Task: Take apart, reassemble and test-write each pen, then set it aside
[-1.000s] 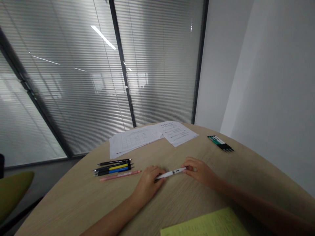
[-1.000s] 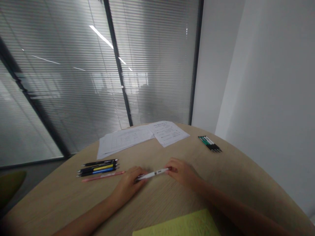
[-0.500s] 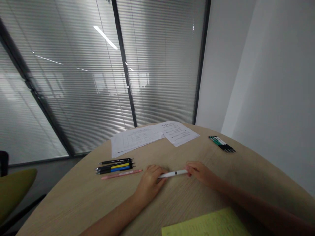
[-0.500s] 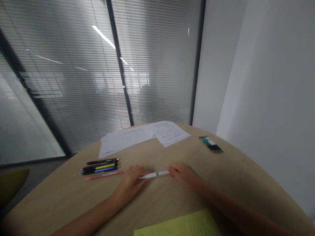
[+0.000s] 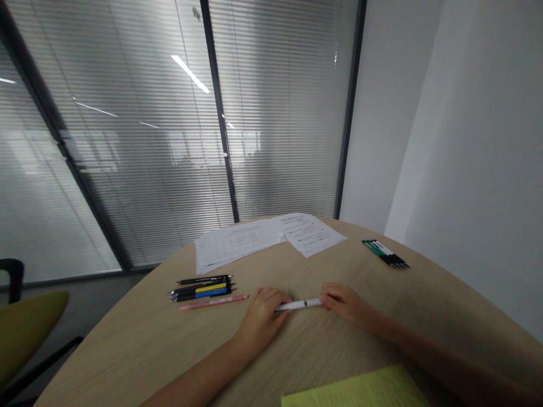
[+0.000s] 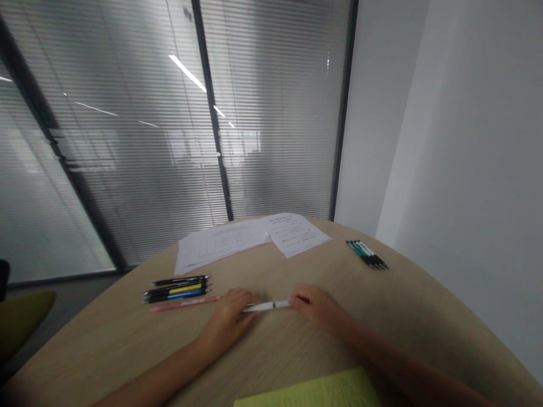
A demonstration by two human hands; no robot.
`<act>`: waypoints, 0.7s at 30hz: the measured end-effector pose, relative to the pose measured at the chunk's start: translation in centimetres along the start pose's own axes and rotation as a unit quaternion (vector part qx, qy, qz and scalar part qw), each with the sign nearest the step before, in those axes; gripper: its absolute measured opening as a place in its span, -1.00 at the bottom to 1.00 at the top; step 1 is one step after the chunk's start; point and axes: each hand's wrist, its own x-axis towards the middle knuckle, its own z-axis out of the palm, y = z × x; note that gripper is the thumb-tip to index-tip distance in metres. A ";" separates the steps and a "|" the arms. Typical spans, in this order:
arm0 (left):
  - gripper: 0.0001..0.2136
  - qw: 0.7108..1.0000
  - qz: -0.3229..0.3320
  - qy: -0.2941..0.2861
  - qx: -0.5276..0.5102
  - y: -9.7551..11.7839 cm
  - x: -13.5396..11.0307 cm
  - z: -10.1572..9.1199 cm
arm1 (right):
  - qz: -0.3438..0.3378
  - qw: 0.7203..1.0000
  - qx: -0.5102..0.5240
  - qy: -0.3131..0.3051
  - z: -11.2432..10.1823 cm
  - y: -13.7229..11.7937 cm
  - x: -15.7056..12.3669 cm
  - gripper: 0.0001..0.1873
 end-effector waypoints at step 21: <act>-0.92 1.000 0.006 -0.004 0.001 0.1 -0.1 0.0 | 0.019 0.993 0.113 -0.013 0.6 0.1 -0.1 -0.77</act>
